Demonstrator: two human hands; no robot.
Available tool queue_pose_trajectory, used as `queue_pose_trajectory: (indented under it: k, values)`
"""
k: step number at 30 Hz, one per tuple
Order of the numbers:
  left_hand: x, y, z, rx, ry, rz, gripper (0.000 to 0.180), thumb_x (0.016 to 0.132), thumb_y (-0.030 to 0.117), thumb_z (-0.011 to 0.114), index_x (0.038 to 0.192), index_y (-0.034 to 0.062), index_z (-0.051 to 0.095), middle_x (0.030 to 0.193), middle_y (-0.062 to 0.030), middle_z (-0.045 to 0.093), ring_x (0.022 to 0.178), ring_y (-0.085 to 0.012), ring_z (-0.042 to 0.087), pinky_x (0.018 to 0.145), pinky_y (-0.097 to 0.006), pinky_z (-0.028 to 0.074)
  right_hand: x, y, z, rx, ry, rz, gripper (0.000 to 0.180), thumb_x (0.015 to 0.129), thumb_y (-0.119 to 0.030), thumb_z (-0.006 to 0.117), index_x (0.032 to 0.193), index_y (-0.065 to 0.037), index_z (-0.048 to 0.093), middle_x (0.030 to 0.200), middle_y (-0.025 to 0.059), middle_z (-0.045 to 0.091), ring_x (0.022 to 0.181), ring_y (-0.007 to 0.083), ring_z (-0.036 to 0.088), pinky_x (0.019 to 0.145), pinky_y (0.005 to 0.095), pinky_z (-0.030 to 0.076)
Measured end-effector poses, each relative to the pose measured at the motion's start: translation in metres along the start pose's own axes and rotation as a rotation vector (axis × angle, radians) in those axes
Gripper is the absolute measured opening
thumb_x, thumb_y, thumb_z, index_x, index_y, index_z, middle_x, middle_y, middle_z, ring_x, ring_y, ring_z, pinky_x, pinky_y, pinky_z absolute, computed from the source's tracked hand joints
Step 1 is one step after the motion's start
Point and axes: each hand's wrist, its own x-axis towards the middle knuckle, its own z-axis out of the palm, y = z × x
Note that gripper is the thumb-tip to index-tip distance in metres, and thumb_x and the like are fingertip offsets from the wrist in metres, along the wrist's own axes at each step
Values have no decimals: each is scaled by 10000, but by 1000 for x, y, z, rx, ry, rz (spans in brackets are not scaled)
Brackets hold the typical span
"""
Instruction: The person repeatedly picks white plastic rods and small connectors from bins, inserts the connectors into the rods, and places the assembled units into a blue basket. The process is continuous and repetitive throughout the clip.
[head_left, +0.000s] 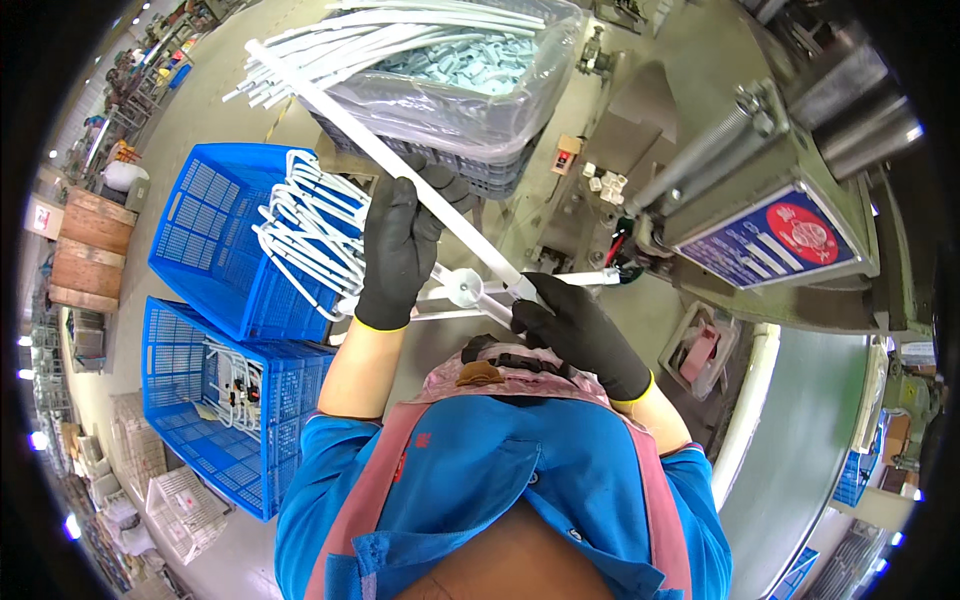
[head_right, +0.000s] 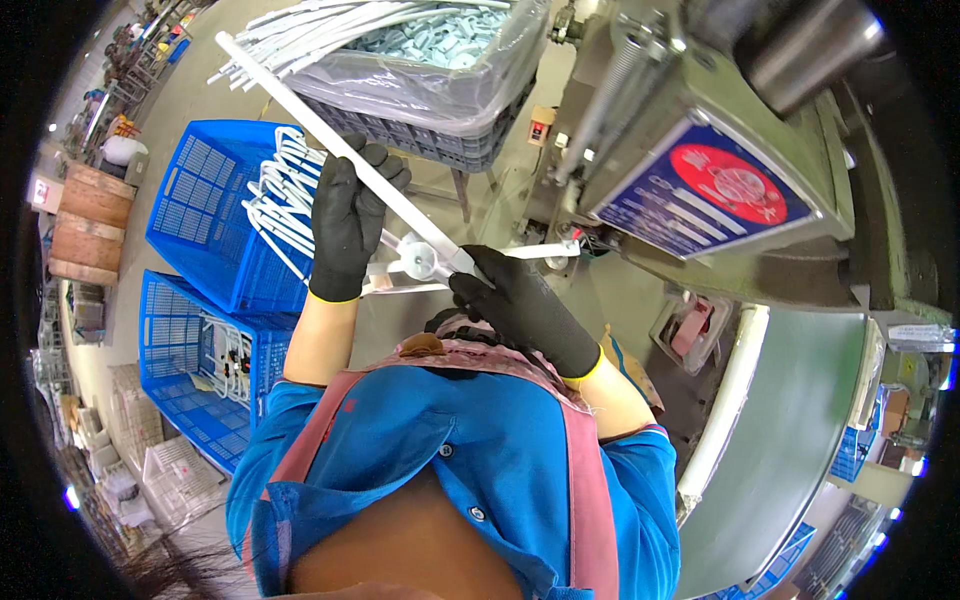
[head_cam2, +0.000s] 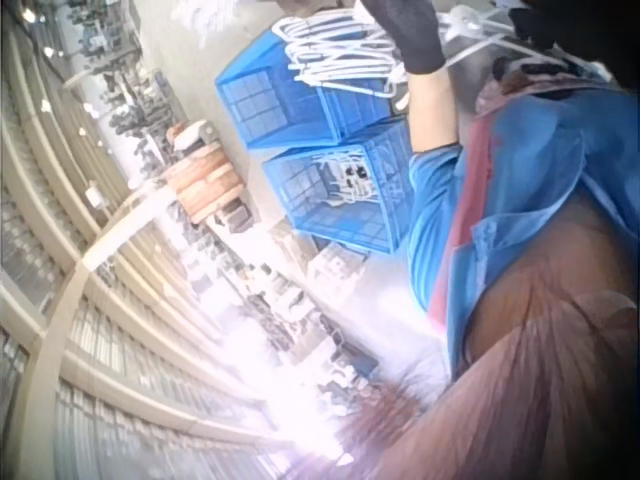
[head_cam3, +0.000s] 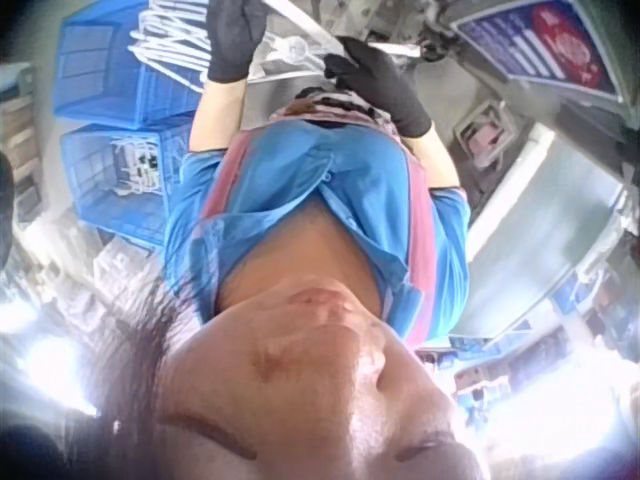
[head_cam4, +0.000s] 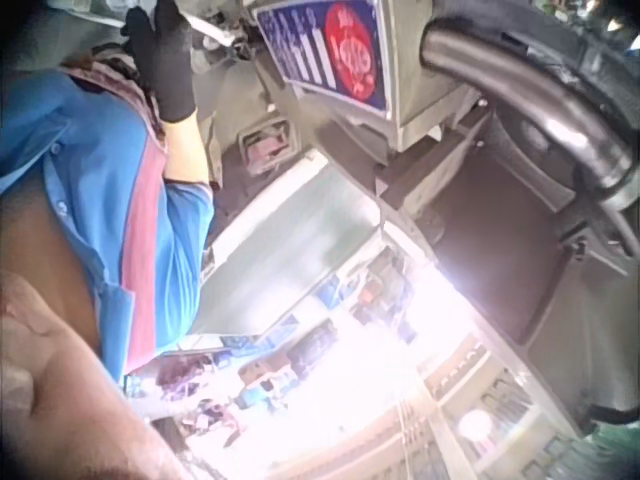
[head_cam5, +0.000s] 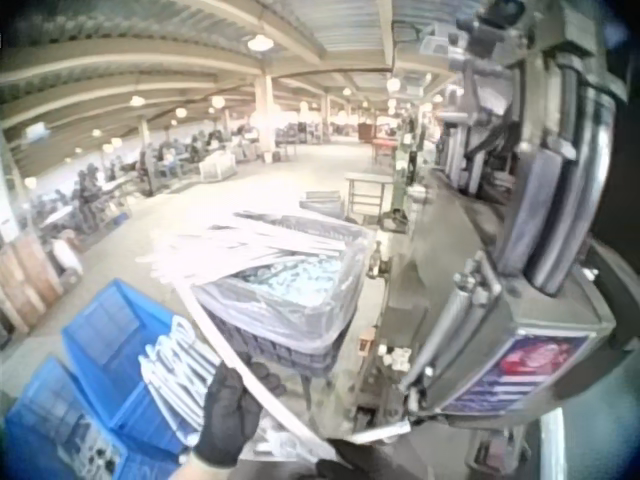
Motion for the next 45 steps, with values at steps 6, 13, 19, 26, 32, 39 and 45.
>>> queue_pose_trajectory:
  k: [6,13,19,26,32,39,45]
  values:
    - [-14,-10,-10,46,97,-56,311,994,154,458,1260,-6,463,1091,-160,637,1039,-281,638,927,-413,540,-16,22,-17,-890,543,-487,378,791,-195,679,1138,-83,578,863,138,644,722,334,634,606,432,490]
    - [-30,-30,-1,226,158,-259,266,975,141,482,1178,-29,506,985,-130,652,932,-235,660,841,-359,565,-29,37,-38,-823,409,-274,327,803,-302,693,1030,-72,648,859,163,661,740,343,643,632,434,499]
    - [-32,-4,-63,1472,368,210,289,894,226,625,1059,-7,587,933,-124,640,806,-234,601,710,-348,475,-74,56,-64,-789,476,-249,215,833,-179,653,984,-26,635,809,179,644,727,370,624,637,428,481]
    - [-39,-7,-129,856,608,-183,420,986,356,433,1250,32,471,956,-128,627,817,-221,620,742,-346,520,-127,65,-73,-886,520,-166,163,803,-162,667,913,-45,640,718,152,627,645,342,611,566,407,464]
    - [-28,-20,-130,180,748,41,236,953,233,514,1132,84,476,955,-86,606,749,-233,644,685,-386,580,-140,57,-68,-953,555,-200,196,797,-216,680,899,-53,645,701,152,618,611,329,604,532,402,447]
    - [-19,-29,-135,358,821,48,243,959,216,502,1142,63,457,969,-79,570,800,-214,632,736,-364,556,-145,50,-64,-977,528,-218,216,822,-238,672,913,-44,641,702,170,607,573,328,594,499,393,431]
    - [-19,-30,-148,648,669,72,337,970,261,488,1159,-5,570,1046,-85,612,905,-134,569,810,-268,458,-146,50,-67,-1016,546,-283,227,817,-219,676,934,-28,637,704,162,612,577,329,599,506,387,439]
